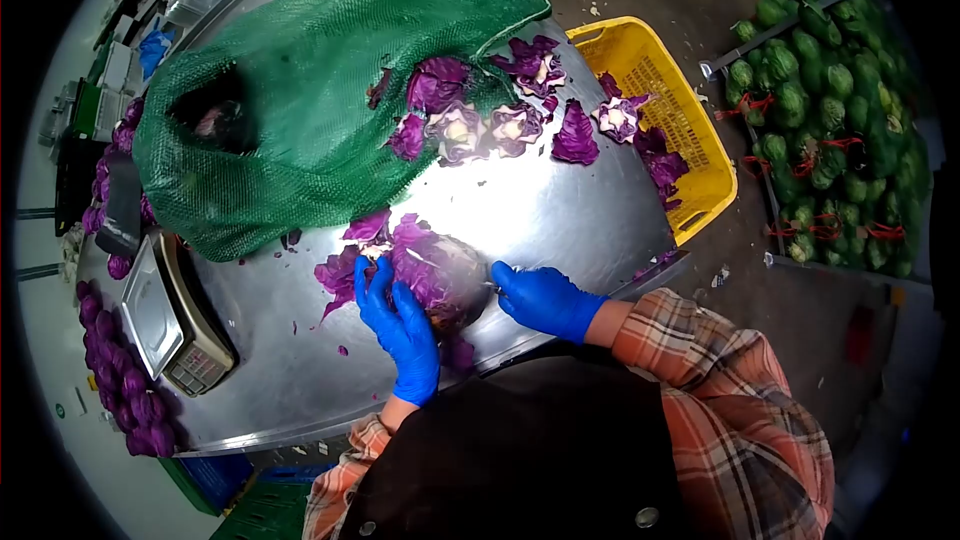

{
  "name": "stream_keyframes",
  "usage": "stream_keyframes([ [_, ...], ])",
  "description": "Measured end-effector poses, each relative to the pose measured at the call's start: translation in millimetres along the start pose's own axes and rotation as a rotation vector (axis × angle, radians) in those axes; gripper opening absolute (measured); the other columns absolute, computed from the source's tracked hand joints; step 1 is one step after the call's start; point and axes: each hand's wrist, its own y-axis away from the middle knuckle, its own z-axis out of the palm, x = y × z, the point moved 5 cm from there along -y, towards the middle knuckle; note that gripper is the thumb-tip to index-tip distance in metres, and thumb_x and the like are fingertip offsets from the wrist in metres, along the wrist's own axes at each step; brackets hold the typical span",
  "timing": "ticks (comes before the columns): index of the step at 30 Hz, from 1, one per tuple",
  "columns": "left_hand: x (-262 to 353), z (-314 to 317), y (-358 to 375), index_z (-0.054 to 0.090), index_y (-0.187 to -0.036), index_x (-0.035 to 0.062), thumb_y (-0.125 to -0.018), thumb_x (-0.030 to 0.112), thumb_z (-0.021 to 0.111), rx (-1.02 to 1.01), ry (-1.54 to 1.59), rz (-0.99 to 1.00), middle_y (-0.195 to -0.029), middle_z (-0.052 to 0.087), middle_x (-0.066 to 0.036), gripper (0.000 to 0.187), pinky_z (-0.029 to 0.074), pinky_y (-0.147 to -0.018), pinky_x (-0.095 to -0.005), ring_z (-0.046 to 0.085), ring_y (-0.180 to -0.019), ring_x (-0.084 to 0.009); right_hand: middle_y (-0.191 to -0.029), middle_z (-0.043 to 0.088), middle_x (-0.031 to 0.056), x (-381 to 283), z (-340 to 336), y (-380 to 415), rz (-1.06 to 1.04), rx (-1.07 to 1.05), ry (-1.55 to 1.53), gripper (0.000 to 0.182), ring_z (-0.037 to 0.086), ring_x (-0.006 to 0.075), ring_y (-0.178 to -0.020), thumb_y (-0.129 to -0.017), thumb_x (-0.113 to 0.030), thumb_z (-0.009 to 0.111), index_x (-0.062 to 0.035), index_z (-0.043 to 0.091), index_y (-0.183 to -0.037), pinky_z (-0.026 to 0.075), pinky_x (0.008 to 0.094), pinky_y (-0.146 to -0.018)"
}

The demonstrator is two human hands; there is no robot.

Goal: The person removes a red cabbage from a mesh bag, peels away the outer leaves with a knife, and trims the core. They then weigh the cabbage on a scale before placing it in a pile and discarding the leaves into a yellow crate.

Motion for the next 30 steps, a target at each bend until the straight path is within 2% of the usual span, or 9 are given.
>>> stream_keyframes([
  [13,1,1,-20,0.050,-0.125,-0.0028,-0.093,0.005,0.045,-0.084,0.107,-0.071,-0.139,0.038,-0.020,0.034,0.030,-0.106,-0.0390,0.039,-0.128,-0.0312,-0.084,0.063,0.0248,40,36,-55,0.100,-0.183,0.078,0.021,0.063,0.0405,-0.078,-0.084,-0.011,0.048,0.0016,0.060,-0.096,0.051,0.0479,-0.069],
  [15,-3,-4,-14,0.051,-0.126,-0.0011,-0.096,0.013,0.042,-0.066,0.187,-0.045,-0.141,0.037,-0.019,0.034,0.028,-0.108,-0.0401,0.037,-0.130,-0.0309,-0.088,0.064,0.0262,37,28,-58,0.151,-0.282,0.029,0.023,0.063,0.0409,-0.080,-0.083,-0.014,0.049,0.0010,0.061,-0.097,0.051,0.0474,-0.070],
  [18,-32,-15,6,0.053,-0.124,0.0044,-0.099,0.025,0.040,0.005,0.397,0.029,-0.145,0.034,-0.018,0.035,0.025,-0.112,-0.0427,0.034,-0.133,-0.0305,-0.084,0.063,0.0256,40,26,-72,0.085,-0.197,-0.096,0.028,0.063,0.0408,-0.075,-0.081,-0.020,0.054,0.0009,0.059,-0.099,0.052,0.0475,-0.069],
  [19,-45,-18,16,0.053,-0.124,0.0057,-0.099,0.026,0.041,0.038,0.444,0.004,-0.146,0.034,-0.018,0.035,0.024,-0.112,-0.0429,0.033,-0.134,-0.0305,-0.080,0.063,0.0235,54,39,-75,0.048,-0.254,-0.129,0.030,0.065,0.0372,-0.071,-0.083,-0.022,0.053,-0.0012,0.056,-0.104,0.053,0.0450,-0.062],
  [21,-71,-26,35,0.052,-0.126,0.0083,-0.098,0.028,0.043,0.117,0.538,-0.035,-0.147,0.033,-0.017,0.035,0.022,-0.113,-0.0433,0.032,-0.135,-0.0304,-0.073,0.060,0.0171,30,10,-66,0.427,-0.479,-0.373,0.029,0.063,0.0268,-0.061,-0.086,-0.023,0.051,-0.0039,0.052,-0.108,0.052,0.0381,-0.050],
  [22,-86,-31,47,0.051,-0.127,0.0105,-0.098,0.029,0.044,0.157,0.540,-0.111,-0.149,0.030,-0.015,0.035,0.021,-0.114,-0.0437,0.030,-0.136,-0.0294,-0.069,0.055,0.0105,34,18,-65,0.429,-0.503,-0.507,0.028,0.056,0.0176,-0.052,-0.087,-0.025,0.050,-0.0059,0.050,-0.108,0.049,0.0310,-0.041],
  [23,-88,-39,57,0.047,-0.131,0.0093,-0.098,0.029,0.043,0.155,0.494,-0.128,-0.149,0.031,-0.013,0.038,0.021,-0.114,-0.0421,0.029,-0.137,-0.0272,-0.069,0.052,0.0058,29,19,-63,0.468,-0.526,-0.597,0.031,0.052,0.0145,-0.053,-0.089,-0.030,0.052,-0.0065,0.051,-0.110,0.048,0.0283,-0.042],
  [27,-107,-67,90,0.039,-0.138,0.0051,-0.096,0.029,0.048,0.072,0.415,-0.379,-0.146,0.034,-0.012,0.049,0.024,-0.112,-0.0369,0.031,-0.135,-0.0245,-0.066,0.052,0.0065,18,40,-60,0.458,-0.489,-0.741,0.032,0.049,0.0124,-0.046,-0.092,-0.035,0.052,-0.0047,0.050,-0.102,0.046,0.0278,-0.038],
  [30,-52,-63,84,0.029,-0.143,0.0049,-0.090,0.022,0.060,0.057,0.364,-0.503,-0.147,0.030,-0.013,0.064,0.025,-0.112,-0.0347,0.032,-0.133,-0.0241,-0.064,0.052,0.0070,7,47,-53,0.448,-0.461,-0.806,0.035,0.048,0.0122,-0.042,-0.093,-0.038,0.052,-0.0034,0.049,-0.101,0.044,0.0278,-0.035],
])
